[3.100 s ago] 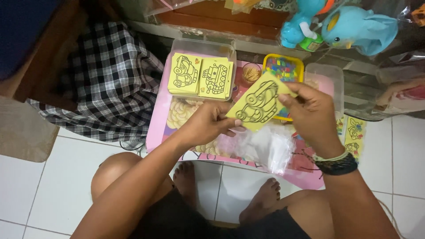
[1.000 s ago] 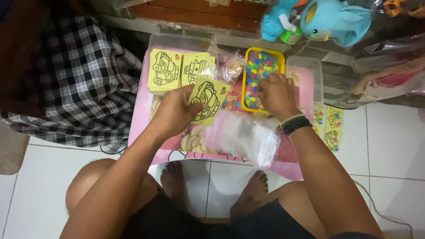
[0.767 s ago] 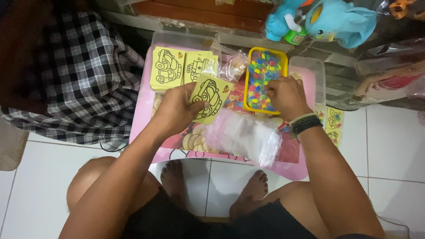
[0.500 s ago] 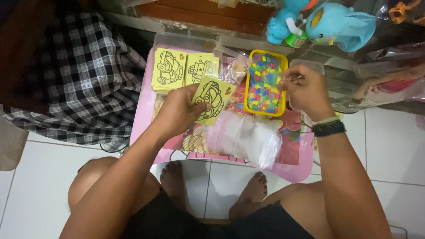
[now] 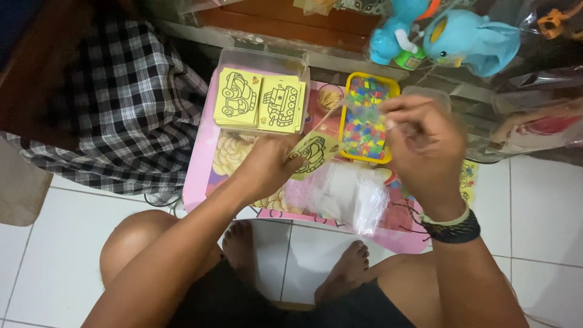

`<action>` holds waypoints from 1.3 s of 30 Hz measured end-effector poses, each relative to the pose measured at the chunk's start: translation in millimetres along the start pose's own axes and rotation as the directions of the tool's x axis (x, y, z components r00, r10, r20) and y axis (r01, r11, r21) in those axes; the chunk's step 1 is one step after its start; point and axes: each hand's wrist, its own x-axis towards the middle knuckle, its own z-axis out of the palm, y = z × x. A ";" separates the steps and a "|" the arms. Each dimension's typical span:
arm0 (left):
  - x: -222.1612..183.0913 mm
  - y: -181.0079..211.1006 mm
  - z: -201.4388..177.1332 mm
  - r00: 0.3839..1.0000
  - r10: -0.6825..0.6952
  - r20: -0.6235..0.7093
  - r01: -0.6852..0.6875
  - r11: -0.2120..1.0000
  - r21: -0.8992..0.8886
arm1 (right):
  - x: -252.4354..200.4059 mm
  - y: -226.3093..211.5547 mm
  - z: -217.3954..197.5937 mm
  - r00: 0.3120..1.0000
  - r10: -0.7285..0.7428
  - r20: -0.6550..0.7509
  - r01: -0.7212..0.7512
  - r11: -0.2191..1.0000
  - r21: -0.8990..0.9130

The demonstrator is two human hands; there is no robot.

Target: Packing small yellow stickers into individual plastic bags at a packing station.

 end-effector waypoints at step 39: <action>-3.4 13.5 -30.0 0.998 0.042 -0.039 -0.057 0.843 -0.535 | 36.0 -47.1 43.4 0.927 -0.257 0.274 0.314 0.930 -0.193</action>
